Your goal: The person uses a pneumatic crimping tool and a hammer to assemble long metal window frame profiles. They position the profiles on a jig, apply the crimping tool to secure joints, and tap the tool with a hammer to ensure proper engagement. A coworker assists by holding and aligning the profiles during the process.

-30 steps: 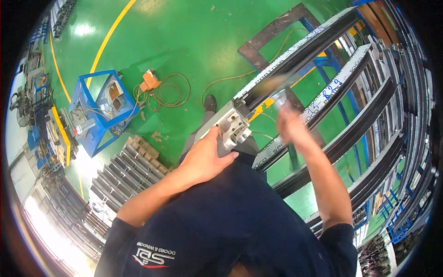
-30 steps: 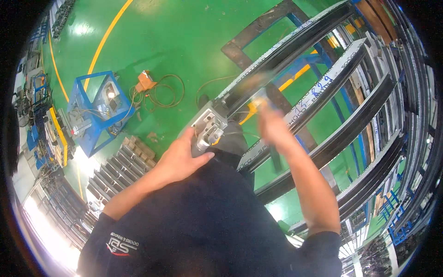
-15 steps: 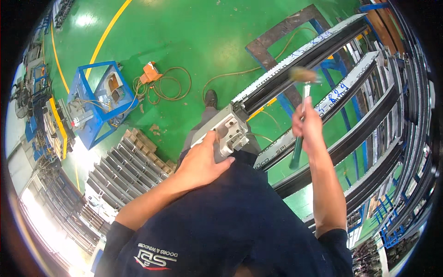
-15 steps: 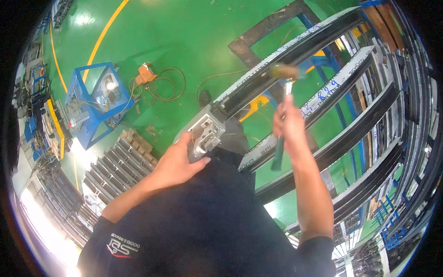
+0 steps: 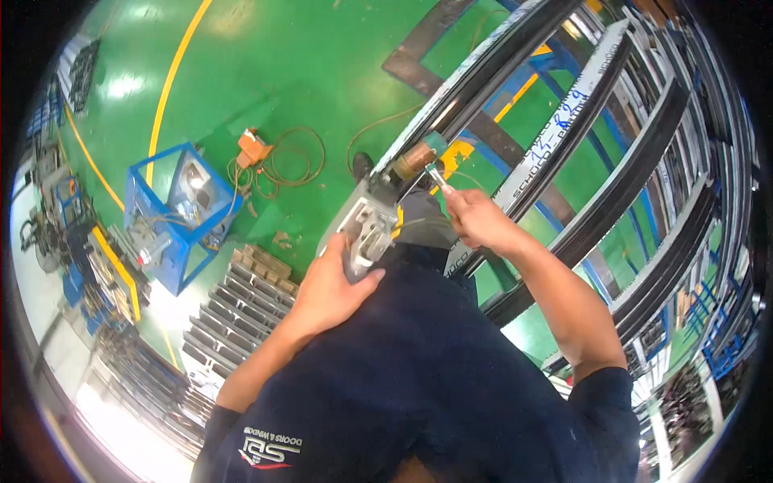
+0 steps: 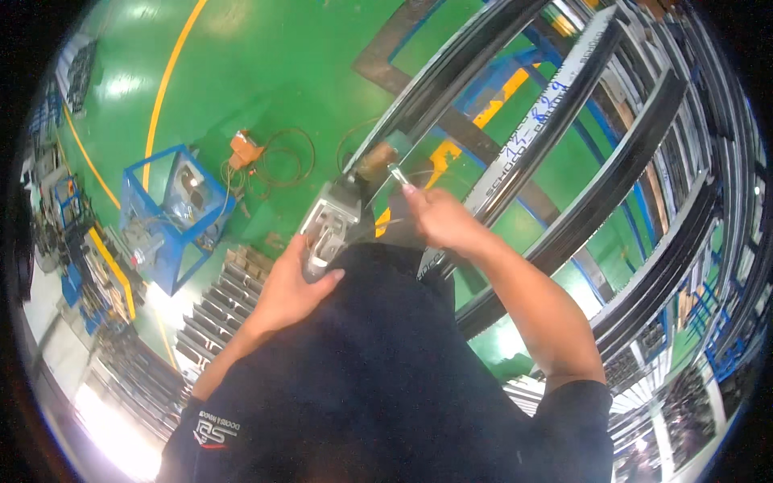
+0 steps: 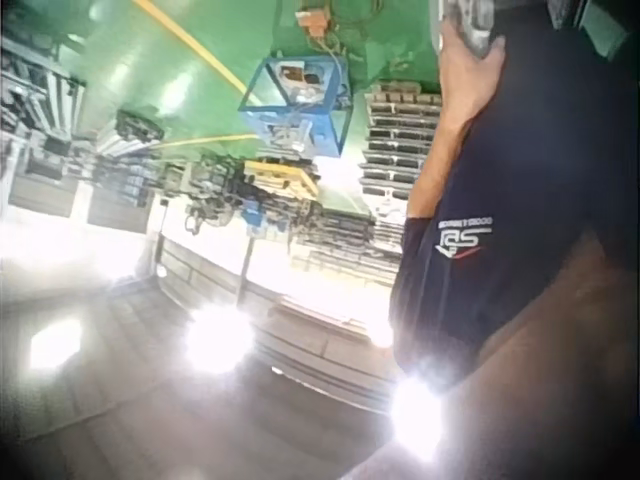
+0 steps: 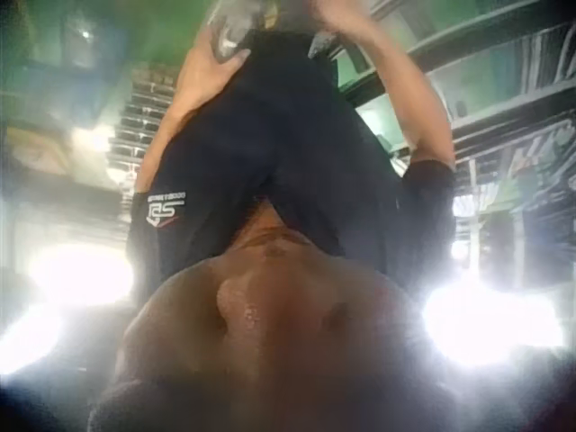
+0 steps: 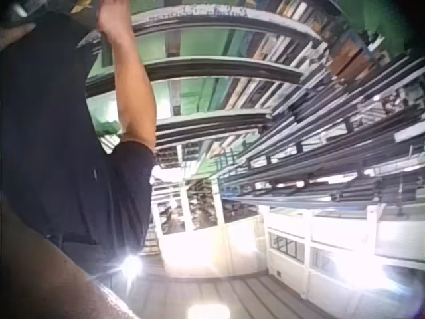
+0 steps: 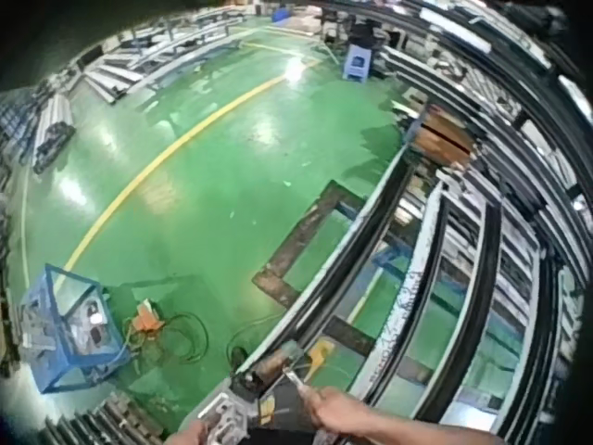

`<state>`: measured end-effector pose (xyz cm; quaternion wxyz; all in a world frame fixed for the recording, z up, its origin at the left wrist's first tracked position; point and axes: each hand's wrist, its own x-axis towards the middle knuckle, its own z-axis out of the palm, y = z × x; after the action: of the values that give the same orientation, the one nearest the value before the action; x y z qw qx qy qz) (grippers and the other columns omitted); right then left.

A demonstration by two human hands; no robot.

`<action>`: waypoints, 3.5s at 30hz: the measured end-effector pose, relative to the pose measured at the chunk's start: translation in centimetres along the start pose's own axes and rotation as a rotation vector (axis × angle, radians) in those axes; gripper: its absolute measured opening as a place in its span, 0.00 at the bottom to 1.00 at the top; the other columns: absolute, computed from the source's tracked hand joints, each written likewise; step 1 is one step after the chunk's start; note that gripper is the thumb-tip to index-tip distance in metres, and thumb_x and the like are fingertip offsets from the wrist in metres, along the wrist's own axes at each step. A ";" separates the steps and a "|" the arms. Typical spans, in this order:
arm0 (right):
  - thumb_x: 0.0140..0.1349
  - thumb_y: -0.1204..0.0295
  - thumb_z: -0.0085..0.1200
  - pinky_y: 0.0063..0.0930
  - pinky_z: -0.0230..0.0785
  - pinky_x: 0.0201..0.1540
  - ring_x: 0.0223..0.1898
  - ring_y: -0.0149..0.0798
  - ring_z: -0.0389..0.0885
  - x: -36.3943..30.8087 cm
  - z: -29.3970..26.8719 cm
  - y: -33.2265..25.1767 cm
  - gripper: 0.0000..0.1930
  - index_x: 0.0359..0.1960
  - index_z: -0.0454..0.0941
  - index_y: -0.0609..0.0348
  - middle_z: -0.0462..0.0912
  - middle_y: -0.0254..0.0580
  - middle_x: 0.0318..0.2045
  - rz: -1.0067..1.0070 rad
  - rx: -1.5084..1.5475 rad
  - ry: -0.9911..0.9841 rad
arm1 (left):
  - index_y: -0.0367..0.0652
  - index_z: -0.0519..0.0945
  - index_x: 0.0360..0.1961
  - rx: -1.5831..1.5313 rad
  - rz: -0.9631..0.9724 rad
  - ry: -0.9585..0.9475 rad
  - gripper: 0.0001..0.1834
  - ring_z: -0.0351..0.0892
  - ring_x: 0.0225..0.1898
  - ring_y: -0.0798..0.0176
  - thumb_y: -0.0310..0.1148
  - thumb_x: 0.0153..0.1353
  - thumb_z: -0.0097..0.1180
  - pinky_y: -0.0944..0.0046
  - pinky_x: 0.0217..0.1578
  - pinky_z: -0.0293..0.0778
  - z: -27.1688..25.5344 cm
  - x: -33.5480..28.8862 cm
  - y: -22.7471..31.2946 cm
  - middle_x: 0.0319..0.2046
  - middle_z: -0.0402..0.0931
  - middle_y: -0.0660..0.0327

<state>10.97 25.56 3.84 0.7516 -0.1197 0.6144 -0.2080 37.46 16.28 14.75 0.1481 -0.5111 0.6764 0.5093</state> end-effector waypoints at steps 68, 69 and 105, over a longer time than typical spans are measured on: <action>0.82 0.42 0.37 0.52 0.76 0.39 0.28 0.54 0.85 -0.9 -5.7 -1.7 0.37 0.37 0.81 0.70 0.84 0.58 0.29 -0.138 -0.471 0.145 | 0.29 0.70 0.63 -0.134 -0.082 -0.055 0.32 0.75 0.21 0.70 0.30 0.63 0.71 0.64 0.21 0.73 2.0 2.0 4.6 0.39 0.84 0.53; 0.82 0.42 0.38 0.50 0.75 0.41 0.30 0.54 0.85 -1.5 -7.0 -2.0 0.37 0.37 0.82 0.70 0.84 0.56 0.29 -0.172 -0.487 0.165 | 0.29 0.70 0.63 -0.128 -0.075 -0.043 0.32 0.75 0.20 0.70 0.29 0.64 0.71 0.64 0.21 0.72 1.9 2.1 4.4 0.39 0.84 0.53; 0.52 0.45 0.74 0.53 0.81 0.57 0.54 0.60 0.87 -1.5 -17.1 2.4 0.37 0.53 0.81 0.65 0.87 0.59 0.52 -0.066 -0.098 1.387 | 0.23 0.70 0.61 -0.272 0.112 -0.165 0.36 0.77 0.21 0.68 0.39 0.64 0.73 0.64 0.21 0.73 0.1 3.8 0.7 0.31 0.82 0.54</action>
<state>-5.49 29.67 0.43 0.1725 -0.0117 0.9575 -0.2310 35.15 14.32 12.36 0.1042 -0.4444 0.6141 0.6438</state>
